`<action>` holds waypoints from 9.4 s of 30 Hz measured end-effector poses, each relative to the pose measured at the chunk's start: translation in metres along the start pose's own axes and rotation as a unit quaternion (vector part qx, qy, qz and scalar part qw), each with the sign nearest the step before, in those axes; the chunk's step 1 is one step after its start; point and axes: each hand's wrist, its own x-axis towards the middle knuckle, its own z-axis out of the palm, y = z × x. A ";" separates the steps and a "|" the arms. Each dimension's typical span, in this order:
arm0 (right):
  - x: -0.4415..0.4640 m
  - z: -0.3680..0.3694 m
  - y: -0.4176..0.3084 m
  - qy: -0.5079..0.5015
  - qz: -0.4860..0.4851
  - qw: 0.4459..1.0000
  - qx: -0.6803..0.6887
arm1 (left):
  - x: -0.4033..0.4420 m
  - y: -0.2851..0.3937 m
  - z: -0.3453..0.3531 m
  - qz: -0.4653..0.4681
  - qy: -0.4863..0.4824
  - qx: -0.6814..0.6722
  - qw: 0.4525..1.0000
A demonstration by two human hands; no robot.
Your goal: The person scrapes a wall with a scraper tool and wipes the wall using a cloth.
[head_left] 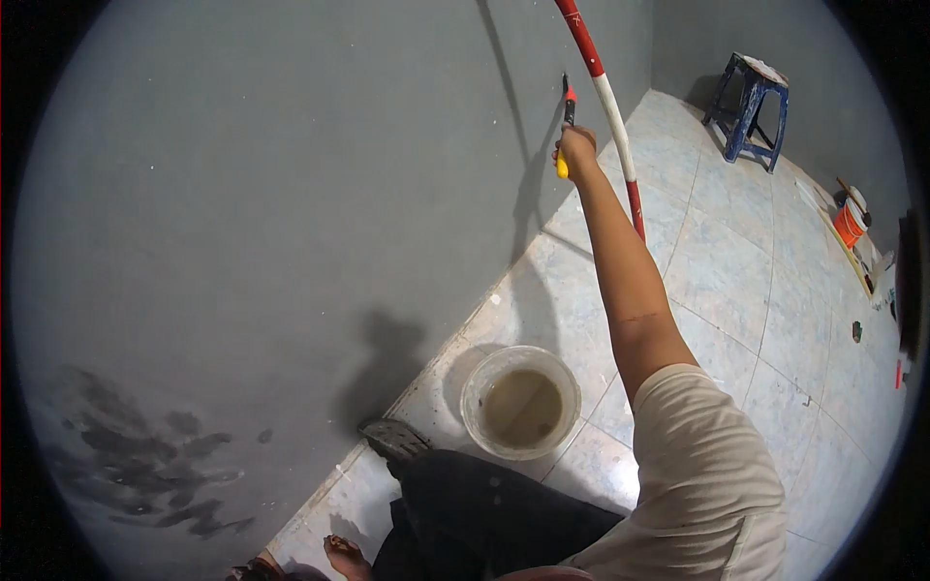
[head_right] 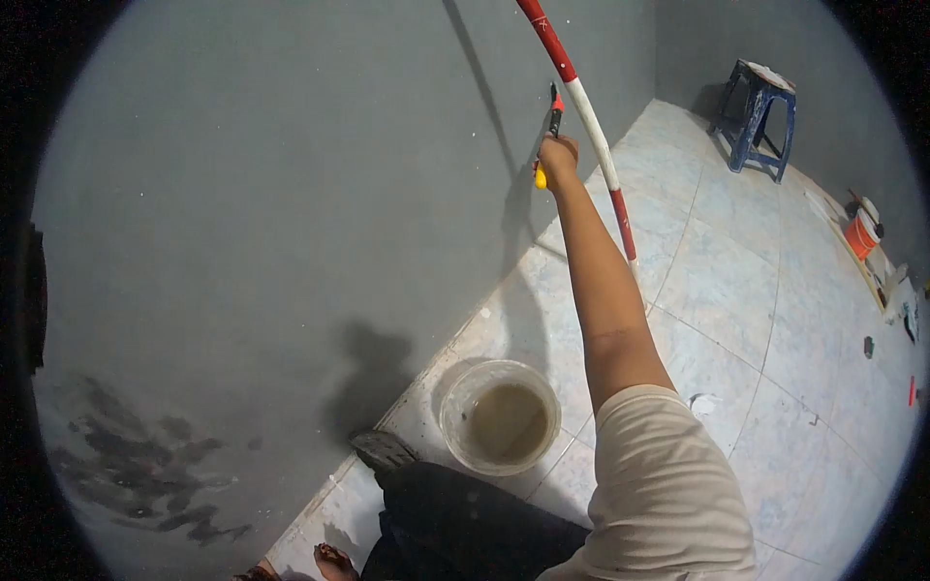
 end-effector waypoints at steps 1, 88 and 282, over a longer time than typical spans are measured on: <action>-0.012 0.000 0.008 0.000 0.018 0.999 0.034 | 0.000 0.008 0.004 0.001 0.003 0.004 1.000; -0.055 -0.071 0.199 -0.122 0.185 0.967 0.125 | -0.015 0.052 0.031 -0.096 0.042 -0.277 0.955; -0.710 0.125 0.352 -0.753 -0.410 0.366 -0.362 | -0.077 0.167 -0.016 0.041 0.097 -0.473 0.875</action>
